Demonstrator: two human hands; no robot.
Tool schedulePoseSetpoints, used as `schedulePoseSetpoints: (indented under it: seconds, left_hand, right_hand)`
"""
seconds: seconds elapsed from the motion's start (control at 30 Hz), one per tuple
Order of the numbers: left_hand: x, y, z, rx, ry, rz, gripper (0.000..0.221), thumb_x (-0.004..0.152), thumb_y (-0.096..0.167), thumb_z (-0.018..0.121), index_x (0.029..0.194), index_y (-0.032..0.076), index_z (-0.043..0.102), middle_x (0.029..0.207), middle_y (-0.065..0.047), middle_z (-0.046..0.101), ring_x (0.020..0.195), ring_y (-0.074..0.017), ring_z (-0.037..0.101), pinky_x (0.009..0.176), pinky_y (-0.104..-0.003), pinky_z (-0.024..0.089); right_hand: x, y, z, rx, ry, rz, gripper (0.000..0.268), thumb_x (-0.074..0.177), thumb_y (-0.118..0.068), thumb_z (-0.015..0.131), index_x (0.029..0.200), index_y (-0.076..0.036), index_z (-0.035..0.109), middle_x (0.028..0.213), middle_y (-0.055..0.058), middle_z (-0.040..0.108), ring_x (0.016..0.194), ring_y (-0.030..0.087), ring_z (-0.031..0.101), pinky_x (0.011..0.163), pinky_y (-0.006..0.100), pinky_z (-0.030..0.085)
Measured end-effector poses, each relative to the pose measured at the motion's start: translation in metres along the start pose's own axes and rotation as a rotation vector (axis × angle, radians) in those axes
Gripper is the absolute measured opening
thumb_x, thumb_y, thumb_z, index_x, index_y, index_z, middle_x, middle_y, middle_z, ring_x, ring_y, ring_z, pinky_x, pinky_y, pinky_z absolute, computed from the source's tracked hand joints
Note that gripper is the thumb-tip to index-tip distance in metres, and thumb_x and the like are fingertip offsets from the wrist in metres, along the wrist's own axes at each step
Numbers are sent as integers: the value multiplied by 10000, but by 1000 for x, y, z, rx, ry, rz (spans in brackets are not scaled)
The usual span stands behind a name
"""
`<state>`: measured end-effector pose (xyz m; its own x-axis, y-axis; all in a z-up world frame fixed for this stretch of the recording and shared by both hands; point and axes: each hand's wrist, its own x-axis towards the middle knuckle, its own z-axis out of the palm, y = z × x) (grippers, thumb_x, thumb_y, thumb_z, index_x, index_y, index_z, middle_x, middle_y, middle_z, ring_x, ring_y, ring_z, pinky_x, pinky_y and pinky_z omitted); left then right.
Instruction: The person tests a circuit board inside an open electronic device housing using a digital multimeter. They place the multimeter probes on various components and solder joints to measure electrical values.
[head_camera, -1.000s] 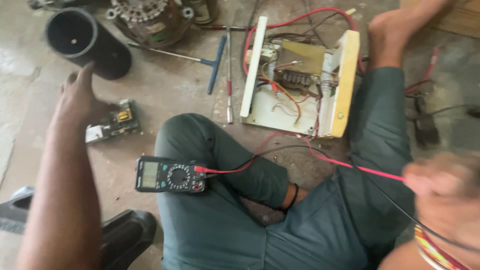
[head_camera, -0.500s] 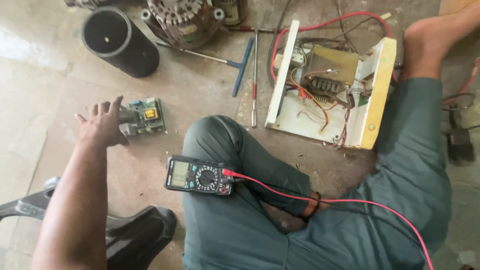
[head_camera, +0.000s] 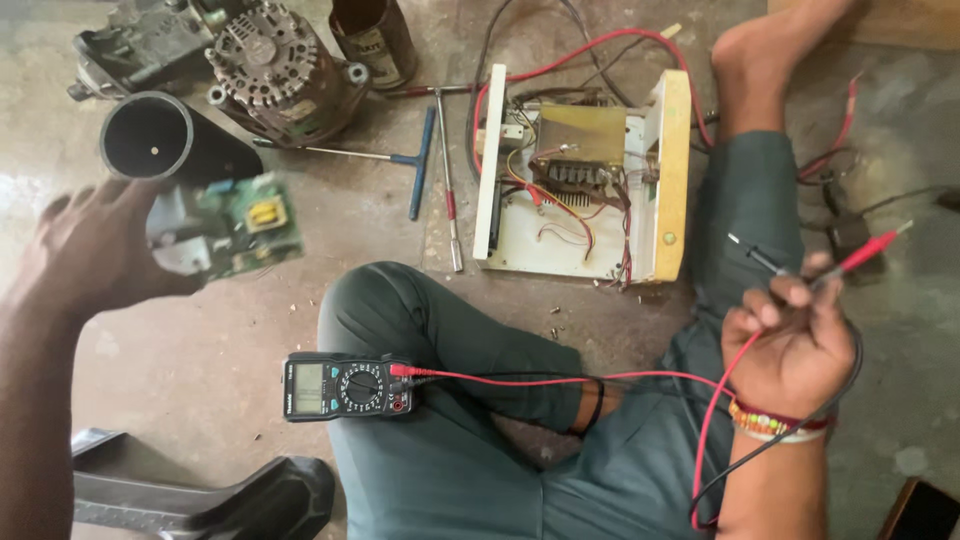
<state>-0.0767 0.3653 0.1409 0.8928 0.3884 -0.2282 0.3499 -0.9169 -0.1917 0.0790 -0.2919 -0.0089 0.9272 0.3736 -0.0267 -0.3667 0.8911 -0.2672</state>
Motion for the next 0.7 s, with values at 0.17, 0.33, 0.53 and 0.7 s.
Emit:
schedulePoseSetpoints:
  seconds: [0.17,0.33,0.53,0.7]
  left_hand:
    - [3,120,-76,-56,228,361,1099,515,525,907,1461,107,536,1373,-207,616,1318,-385,547,1189,-556,324]
    - [6,250,-83,-359,-36,521,1091,507,609,903,1425,135,553,1338,-177,627,1213,-352,590,1009,-474,453]
    - [17,314,-20,-1134,-889,643,768,837,480,724,1436,25,569,1332,-146,715,1256,-270,642,1060,-403,459]
    - [5,323,53,-1496,-1397,47,780,873,473,677,1459,-20,526,1336,-219,658,1202,-314,620,1029,-476,477]
  right_hand:
    - [16,0,0,-127,123,-50,229,1216,-344,553,1331,-150,596,1014,22,669,898,201,634,848,355,525]
    - [20,5,1,-177,192,-117,305,1145,-345,594,1384,-155,609,978,35,676,878,232,658,812,389,541]
    - [25,24,25,-592,177,-196,315,1083,-295,596,1297,-65,584,1148,153,730,1054,303,725,945,484,599]
    - [29,44,35,-426,106,178,349,1053,-270,570,1274,0,561,1169,219,727,1048,313,734,891,451,595]
